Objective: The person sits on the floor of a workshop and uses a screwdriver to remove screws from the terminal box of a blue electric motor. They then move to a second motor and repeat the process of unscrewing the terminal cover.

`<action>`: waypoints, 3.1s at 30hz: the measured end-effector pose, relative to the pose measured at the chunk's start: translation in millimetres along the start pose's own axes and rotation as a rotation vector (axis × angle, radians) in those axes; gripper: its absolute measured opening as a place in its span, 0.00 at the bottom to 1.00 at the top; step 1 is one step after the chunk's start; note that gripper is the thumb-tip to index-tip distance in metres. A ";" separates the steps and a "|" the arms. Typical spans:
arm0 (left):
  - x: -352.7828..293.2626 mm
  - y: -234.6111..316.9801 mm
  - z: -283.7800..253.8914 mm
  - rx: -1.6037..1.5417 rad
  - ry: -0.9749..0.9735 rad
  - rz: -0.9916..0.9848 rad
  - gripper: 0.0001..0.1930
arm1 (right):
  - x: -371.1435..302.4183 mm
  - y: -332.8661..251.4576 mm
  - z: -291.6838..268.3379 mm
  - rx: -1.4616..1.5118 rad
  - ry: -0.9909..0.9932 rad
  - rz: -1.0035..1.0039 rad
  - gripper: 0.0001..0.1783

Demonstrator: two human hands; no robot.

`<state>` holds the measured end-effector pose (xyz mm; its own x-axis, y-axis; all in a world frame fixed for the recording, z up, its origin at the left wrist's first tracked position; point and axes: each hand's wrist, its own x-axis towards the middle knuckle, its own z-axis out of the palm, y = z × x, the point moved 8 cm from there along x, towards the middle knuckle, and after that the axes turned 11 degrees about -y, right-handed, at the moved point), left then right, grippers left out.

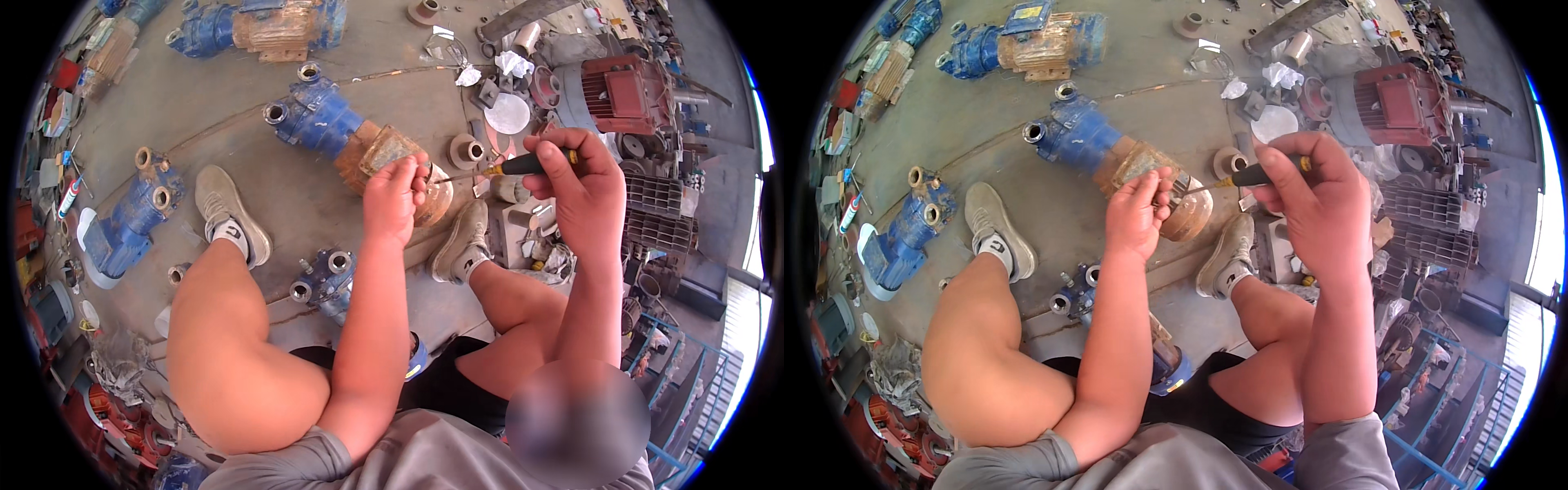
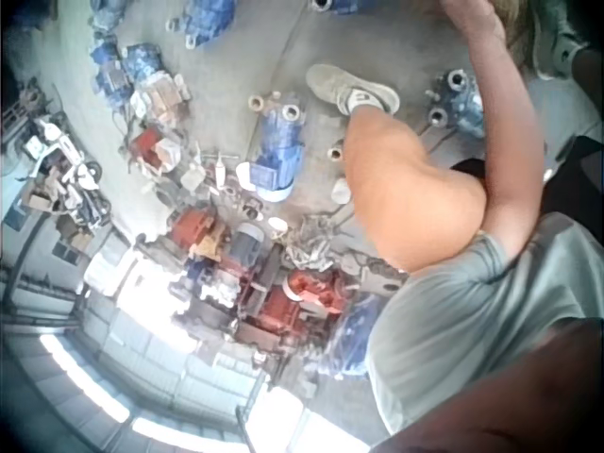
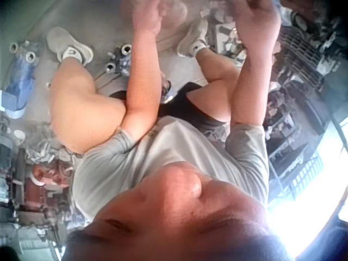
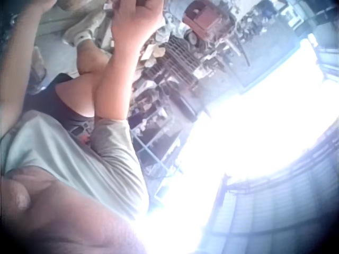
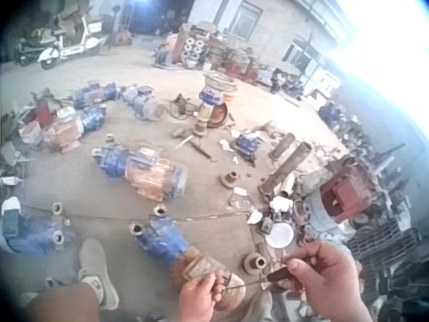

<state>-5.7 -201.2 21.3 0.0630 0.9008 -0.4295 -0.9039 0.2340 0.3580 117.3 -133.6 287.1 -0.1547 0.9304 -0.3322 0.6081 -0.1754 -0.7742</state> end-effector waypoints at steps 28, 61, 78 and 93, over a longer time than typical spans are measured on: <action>-9.1 10.3 -26.8 -0.565 0.031 0.033 0.13 | 6.7 16.1 67.5 0.072 -0.081 -0.142 0.10; 0.7 -17.6 -79.9 -0.530 0.374 0.045 0.10 | 13.7 59.3 133.5 -0.573 -0.259 -0.173 0.14; 7.4 -19.6 -82.1 -0.600 0.254 -0.109 0.09 | 14.2 48.9 157.7 -0.738 -0.258 -0.259 0.13; -11.6 -22.4 -25.3 -0.889 -0.027 -0.076 0.10 | 21.5 24.3 182.1 -0.779 -0.276 -0.487 0.14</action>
<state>3.1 -226.1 -2.8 0.1360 0.9054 -0.4022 -0.8900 -0.0667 -0.4511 -13.0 -176.5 163.0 -0.6446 0.7187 -0.2606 0.7602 0.5665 -0.3181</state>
